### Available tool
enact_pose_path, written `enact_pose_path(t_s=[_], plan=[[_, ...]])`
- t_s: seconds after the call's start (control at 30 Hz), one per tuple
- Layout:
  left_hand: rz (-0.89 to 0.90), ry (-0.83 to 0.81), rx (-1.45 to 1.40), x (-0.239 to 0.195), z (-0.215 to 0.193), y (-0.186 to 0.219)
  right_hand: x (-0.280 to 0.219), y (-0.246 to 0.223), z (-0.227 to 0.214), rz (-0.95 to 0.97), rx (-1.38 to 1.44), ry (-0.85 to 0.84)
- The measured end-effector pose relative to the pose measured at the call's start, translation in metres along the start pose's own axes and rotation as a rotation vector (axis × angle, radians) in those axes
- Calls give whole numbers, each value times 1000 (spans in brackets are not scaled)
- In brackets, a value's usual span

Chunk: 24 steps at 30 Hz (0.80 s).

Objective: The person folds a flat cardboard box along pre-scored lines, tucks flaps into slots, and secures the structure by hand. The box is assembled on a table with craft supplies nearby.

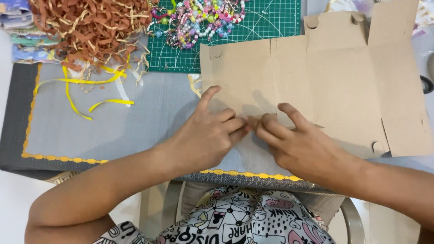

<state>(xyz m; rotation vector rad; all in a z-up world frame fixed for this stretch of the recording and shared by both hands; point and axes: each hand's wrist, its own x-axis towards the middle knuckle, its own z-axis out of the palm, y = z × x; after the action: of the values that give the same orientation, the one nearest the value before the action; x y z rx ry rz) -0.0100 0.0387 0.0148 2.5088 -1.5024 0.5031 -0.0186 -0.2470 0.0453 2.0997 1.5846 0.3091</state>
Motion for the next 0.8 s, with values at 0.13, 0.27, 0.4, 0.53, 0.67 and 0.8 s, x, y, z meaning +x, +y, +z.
enact_pose_path(t_s=[0.13, 0.27, 0.4, 0.53, 0.67, 0.8], plan=[[-34, -80, -56, -11, -14, -2, 1, 4, -13, 3, -38, -65], [-75, -129, -132, -25, -15, 3, -5, -14, -6, -20, -25, -180], [-102, -46, -160, -25, -20, 2, -8, -19, 3, 19, -6, -117], [-89, -102, -115, -24, -31, -16, -5, -9, 0, 80, 98, -34], [-102, -65, -176, -27, -23, -30, -1, 1, -1, 71, 184, -67], [-153, -62, -223, -24, -17, -31, 6, 6, 9, 125, 387, 10]])
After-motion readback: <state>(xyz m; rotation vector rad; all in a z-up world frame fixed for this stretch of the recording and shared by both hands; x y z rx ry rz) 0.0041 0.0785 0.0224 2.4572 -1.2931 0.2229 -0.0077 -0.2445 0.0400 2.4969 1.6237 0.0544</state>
